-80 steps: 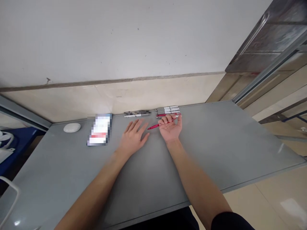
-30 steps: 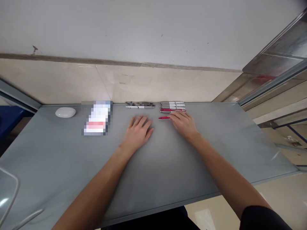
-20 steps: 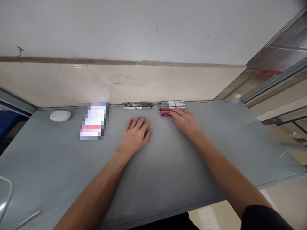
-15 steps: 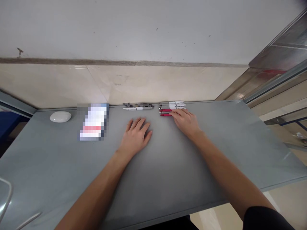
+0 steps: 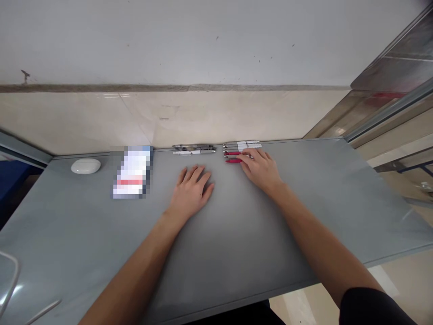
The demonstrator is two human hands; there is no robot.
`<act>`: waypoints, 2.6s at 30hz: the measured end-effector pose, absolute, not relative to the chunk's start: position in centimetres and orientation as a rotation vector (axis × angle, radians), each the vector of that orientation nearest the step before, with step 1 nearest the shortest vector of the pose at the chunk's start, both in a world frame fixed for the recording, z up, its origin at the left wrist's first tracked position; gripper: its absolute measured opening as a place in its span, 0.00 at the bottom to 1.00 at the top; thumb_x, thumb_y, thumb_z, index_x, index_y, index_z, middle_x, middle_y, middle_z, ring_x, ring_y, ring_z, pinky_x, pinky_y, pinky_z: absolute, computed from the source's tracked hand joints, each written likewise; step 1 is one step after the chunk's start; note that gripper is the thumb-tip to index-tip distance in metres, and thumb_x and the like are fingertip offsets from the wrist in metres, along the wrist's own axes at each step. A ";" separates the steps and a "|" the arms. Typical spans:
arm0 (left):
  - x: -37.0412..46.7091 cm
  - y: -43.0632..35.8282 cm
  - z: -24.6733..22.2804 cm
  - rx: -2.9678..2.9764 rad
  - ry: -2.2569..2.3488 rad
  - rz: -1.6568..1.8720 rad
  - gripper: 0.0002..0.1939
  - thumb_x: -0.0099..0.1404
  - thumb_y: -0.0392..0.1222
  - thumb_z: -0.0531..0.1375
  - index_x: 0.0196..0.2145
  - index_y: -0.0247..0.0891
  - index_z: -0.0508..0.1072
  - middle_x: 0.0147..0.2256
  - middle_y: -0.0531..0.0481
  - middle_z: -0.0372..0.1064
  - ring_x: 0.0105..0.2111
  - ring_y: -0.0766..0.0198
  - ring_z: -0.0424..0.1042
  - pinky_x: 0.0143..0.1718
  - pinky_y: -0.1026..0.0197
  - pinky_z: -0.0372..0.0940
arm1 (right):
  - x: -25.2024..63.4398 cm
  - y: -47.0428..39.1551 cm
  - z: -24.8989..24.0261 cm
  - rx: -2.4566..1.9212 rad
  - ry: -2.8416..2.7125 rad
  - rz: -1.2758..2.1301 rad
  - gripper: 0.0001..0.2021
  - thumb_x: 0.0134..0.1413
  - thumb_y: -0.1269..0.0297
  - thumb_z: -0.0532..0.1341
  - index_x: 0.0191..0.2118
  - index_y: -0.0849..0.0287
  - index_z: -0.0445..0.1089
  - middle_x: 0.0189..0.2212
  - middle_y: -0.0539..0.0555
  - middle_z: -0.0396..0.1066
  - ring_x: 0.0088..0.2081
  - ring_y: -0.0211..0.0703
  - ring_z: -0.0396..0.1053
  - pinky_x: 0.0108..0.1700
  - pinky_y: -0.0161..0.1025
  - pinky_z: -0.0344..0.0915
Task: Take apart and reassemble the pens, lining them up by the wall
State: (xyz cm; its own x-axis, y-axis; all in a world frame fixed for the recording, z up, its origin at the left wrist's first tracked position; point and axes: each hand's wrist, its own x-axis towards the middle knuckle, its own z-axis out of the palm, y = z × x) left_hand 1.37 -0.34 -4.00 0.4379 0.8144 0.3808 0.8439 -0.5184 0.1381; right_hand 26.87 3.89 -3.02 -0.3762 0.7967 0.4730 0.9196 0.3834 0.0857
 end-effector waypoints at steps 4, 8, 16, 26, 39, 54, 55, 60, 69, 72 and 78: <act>1.3 -0.3 -4.1 -2.592 -1.493 -0.636 0.19 0.71 0.47 0.50 0.53 0.37 0.72 0.57 0.42 0.66 0.60 0.49 0.63 0.64 0.43 0.52 | 26.9 3.7 -2.9 -1.502 -2.303 -0.432 0.14 0.62 0.70 0.53 0.47 0.53 0.73 0.48 0.56 0.72 0.46 0.47 0.66 0.47 0.43 0.59; 1.4 -0.3 -4.0 -2.601 -1.500 -0.624 0.19 0.72 0.47 0.50 0.53 0.38 0.72 0.58 0.42 0.66 0.60 0.49 0.63 0.64 0.43 0.52 | 26.9 3.5 -2.7 -1.502 -2.294 -0.424 0.14 0.63 0.69 0.53 0.47 0.53 0.73 0.47 0.55 0.73 0.47 0.47 0.66 0.48 0.43 0.59; 1.3 -0.3 -4.0 -2.622 -1.524 -0.629 0.19 0.71 0.47 0.50 0.54 0.40 0.71 0.58 0.42 0.65 0.61 0.49 0.61 0.64 0.42 0.51 | 26.6 3.7 -2.4 -1.500 -2.374 -0.422 0.14 0.63 0.70 0.52 0.43 0.55 0.75 0.41 0.55 0.76 0.44 0.45 0.68 0.48 0.42 0.57; 1.3 -0.5 -3.8 -2.622 -1.520 -0.597 0.19 0.72 0.47 0.49 0.54 0.39 0.71 0.59 0.42 0.65 0.61 0.49 0.61 0.64 0.42 0.51 | 26.3 4.5 -3.4 -1.534 -2.268 -0.497 0.14 0.63 0.70 0.53 0.43 0.53 0.76 0.41 0.54 0.76 0.42 0.45 0.68 0.45 0.42 0.56; 1.2 -0.5 -3.9 -2.620 -1.521 -0.618 0.19 0.71 0.46 0.50 0.54 0.40 0.71 0.59 0.42 0.65 0.61 0.49 0.61 0.64 0.42 0.52 | 26.0 3.8 -3.0 -1.463 -2.209 -0.392 0.13 0.62 0.68 0.54 0.47 0.53 0.74 0.45 0.54 0.75 0.46 0.46 0.69 0.49 0.43 0.61; 0.1 -0.3 -3.6 -2.524 -1.609 -0.580 0.21 0.71 0.47 0.51 0.57 0.41 0.69 0.60 0.41 0.64 0.61 0.47 0.61 0.62 0.39 0.54 | 18.7 -0.4 -3.8 -1.305 -2.298 -0.097 0.16 0.65 0.61 0.52 0.53 0.55 0.71 0.56 0.56 0.71 0.57 0.48 0.67 0.60 0.47 0.63; 0.0 -0.3 -3.6 -2.523 -1.608 -0.574 0.21 0.71 0.47 0.51 0.57 0.41 0.69 0.60 0.41 0.63 0.61 0.47 0.61 0.62 0.39 0.54 | 18.7 -0.5 -4.1 -1.292 -2.297 -0.088 0.17 0.65 0.61 0.52 0.54 0.55 0.70 0.57 0.56 0.70 0.59 0.48 0.65 0.62 0.48 0.61; -0.4 -0.2 -3.8 -2.538 -1.579 -0.547 0.21 0.71 0.49 0.51 0.57 0.43 0.69 0.61 0.41 0.63 0.61 0.47 0.61 0.62 0.40 0.55 | 19.0 -0.6 -4.5 -1.316 -2.274 -0.012 0.20 0.65 0.58 0.52 0.57 0.56 0.68 0.60 0.56 0.67 0.62 0.51 0.62 0.65 0.51 0.59; -1.6 3.1 -1.0 -2.594 -1.549 -0.573 0.20 0.71 0.47 0.50 0.55 0.39 0.71 0.55 0.42 0.69 0.55 0.52 0.68 0.56 0.47 0.62 | 19.1 -0.7 -4.2 -1.301 -2.282 0.011 0.19 0.65 0.57 0.52 0.56 0.55 0.69 0.60 0.55 0.67 0.62 0.51 0.62 0.65 0.52 0.59; -1.6 5.1 -0.1 -2.558 -1.513 -0.574 0.18 0.71 0.43 0.50 0.54 0.39 0.71 0.54 0.43 0.70 0.54 0.53 0.69 0.56 0.48 0.62 | 19.1 -0.6 -4.3 -1.288 -2.280 -0.002 0.18 0.65 0.57 0.52 0.56 0.54 0.69 0.59 0.55 0.68 0.62 0.51 0.63 0.64 0.52 0.59; -0.8 6.9 -0.2 -2.505 -1.454 -0.378 0.15 0.69 0.37 0.51 0.47 0.40 0.75 0.48 0.44 0.74 0.47 0.52 0.72 0.49 0.50 0.64 | 19.2 -0.6 -4.2 -1.271 -2.301 -0.029 0.18 0.65 0.58 0.52 0.55 0.55 0.69 0.59 0.55 0.68 0.62 0.50 0.63 0.64 0.50 0.59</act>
